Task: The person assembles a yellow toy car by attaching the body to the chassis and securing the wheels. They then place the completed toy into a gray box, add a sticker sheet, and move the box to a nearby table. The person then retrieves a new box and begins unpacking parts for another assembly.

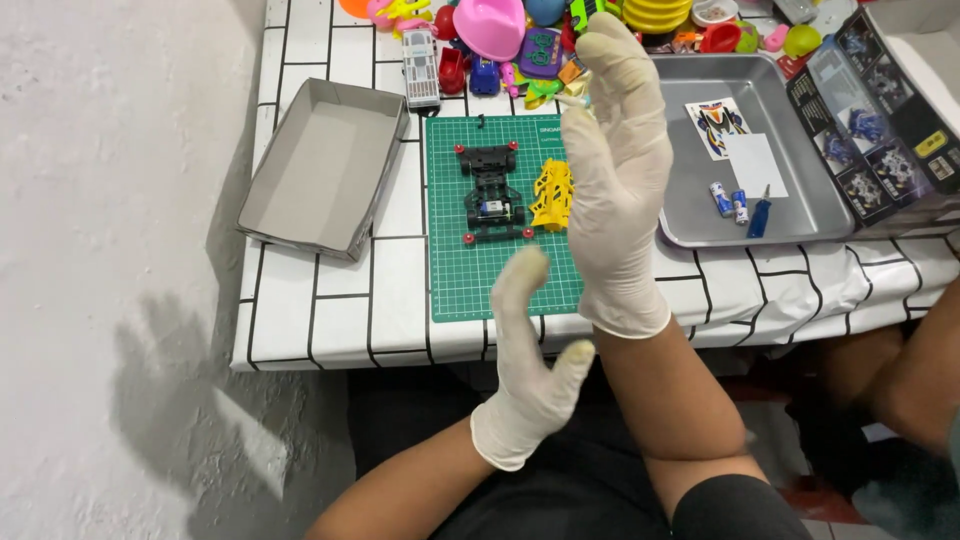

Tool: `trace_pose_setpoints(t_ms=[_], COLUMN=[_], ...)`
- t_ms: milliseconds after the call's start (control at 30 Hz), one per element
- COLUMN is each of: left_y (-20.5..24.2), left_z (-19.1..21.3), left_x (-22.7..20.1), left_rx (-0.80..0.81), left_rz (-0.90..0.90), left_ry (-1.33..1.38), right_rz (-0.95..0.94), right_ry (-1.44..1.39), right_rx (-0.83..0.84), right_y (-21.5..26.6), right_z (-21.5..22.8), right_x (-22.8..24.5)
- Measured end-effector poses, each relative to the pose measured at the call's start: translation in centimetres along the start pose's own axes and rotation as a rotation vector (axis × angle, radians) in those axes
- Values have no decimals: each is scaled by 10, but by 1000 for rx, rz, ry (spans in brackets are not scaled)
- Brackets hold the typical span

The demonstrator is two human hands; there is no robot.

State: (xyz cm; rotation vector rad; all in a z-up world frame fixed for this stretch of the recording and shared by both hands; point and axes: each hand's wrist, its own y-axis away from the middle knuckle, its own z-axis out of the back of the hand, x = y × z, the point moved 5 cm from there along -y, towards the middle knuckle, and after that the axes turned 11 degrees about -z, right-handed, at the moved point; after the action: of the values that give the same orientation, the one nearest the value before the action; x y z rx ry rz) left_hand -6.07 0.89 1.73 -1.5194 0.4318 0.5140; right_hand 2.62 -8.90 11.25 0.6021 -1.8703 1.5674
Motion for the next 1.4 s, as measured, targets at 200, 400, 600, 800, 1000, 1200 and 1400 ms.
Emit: trace_pose_setpoints(t_ms=[200, 400, 600, 800, 1000, 1200, 1400], left_y=[29, 74, 65, 40, -36, -100, -110], left_z=[-32, -42, -41, -32, -1, 16, 20], left_x=[31, 25, 11, 11, 44, 4, -8], left_rx=[320, 417, 497, 674, 23, -390, -509], left_rz=[551, 679, 629, 376, 565, 718, 658], left_ry=[756, 722, 764, 571, 1344, 1609, 1604], right_rz=[9, -138, -273, -264, -31, 99, 120], right_ry=[-211, -434, -615, -672, -278, 515, 527], right_rx=[93, 100, 103, 132, 110, 201, 196], right_y=[32, 48, 58, 63, 86, 162, 211], right_z=[-14, 4, 22, 39, 48, 6, -9], right_x=[27, 39, 37, 31, 52, 41, 11])
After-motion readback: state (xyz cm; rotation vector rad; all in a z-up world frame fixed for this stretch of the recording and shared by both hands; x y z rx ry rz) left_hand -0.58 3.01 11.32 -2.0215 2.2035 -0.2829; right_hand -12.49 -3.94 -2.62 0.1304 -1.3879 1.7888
